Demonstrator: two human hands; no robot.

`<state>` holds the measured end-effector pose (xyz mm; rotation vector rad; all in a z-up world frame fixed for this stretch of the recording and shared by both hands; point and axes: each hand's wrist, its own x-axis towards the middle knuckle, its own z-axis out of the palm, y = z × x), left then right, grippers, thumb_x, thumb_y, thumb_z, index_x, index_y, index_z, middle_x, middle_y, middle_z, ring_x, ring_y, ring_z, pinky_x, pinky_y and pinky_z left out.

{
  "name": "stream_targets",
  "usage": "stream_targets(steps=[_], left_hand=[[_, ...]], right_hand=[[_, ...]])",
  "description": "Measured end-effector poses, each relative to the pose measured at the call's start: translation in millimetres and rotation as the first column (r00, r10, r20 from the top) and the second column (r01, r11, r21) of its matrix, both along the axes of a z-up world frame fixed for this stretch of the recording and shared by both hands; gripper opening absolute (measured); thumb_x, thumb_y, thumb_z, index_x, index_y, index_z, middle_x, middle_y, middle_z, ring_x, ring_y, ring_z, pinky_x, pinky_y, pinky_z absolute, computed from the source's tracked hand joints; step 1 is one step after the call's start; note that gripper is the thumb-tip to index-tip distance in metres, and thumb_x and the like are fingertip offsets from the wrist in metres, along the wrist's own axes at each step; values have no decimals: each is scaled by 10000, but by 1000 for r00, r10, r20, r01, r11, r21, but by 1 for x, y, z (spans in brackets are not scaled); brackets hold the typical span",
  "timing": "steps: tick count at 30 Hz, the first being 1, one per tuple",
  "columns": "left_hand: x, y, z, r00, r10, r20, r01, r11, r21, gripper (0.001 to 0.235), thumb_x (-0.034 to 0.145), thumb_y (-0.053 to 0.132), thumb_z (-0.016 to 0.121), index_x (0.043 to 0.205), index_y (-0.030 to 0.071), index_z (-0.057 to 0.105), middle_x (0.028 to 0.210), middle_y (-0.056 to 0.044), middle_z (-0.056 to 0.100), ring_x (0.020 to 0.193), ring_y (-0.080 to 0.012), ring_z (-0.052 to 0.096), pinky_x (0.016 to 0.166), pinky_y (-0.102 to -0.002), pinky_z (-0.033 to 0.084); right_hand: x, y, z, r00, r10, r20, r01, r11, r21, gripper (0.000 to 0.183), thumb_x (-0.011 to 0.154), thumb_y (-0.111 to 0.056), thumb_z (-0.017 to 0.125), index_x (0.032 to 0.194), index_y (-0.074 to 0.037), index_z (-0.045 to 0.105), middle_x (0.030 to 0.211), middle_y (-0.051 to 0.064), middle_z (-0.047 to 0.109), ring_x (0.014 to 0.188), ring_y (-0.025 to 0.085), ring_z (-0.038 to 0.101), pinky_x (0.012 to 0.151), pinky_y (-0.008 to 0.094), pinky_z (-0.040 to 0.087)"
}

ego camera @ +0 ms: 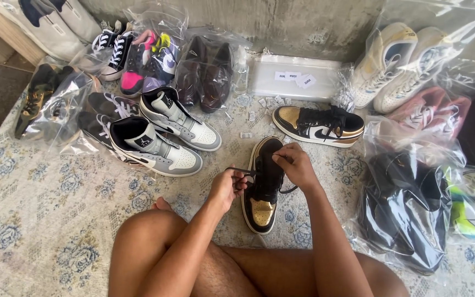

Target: The person sits on the floor and laces a black and gold sneaker. They thread the laces through the eyelets, pull them tight, and tie a knot at the top.

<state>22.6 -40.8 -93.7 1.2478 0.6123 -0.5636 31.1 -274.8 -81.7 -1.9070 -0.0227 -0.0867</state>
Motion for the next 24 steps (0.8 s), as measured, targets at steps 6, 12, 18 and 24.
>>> stream_targets(steps=[6,12,18,24], left_hand=[[-10,6,-15,894,-298,335,119,878,464,300,974,220,551,1241,85,524,1034,-204,629,766,-276,676,567,-391,506],[-39,-21,86,692,-551,466,22,661,750,682,849,-10,691,1479,76,443,1292,-344,408,992,-381,635,807,-456,562],[-26,-28,36,322,-868,377,-97,366,925,100,912,155,753,1002,191,729,1331,-88,422,1215,-322,542,929,-415,440],[-15,-22,16,217,-911,350,-225,302,926,67,898,147,762,940,200,767,1350,-54,458,1165,-281,569,839,-370,422]], right_hand=[[-4,4,1,1000,2,17,-2,1000,-14,153,939,-132,759,1045,-30,802,1045,144,642,950,270,669,803,387,542],[-3,9,1,999,6,31,-6,1000,-17,152,928,-133,757,1033,-35,804,1037,174,651,992,319,679,823,404,540],[-1,6,-6,998,13,56,-10,999,-53,154,915,-138,764,1030,-45,807,1032,171,656,986,318,685,825,403,549],[-2,6,1,999,25,42,-24,999,-22,150,897,-118,761,1023,-51,810,1037,175,661,1029,323,677,885,407,525]])
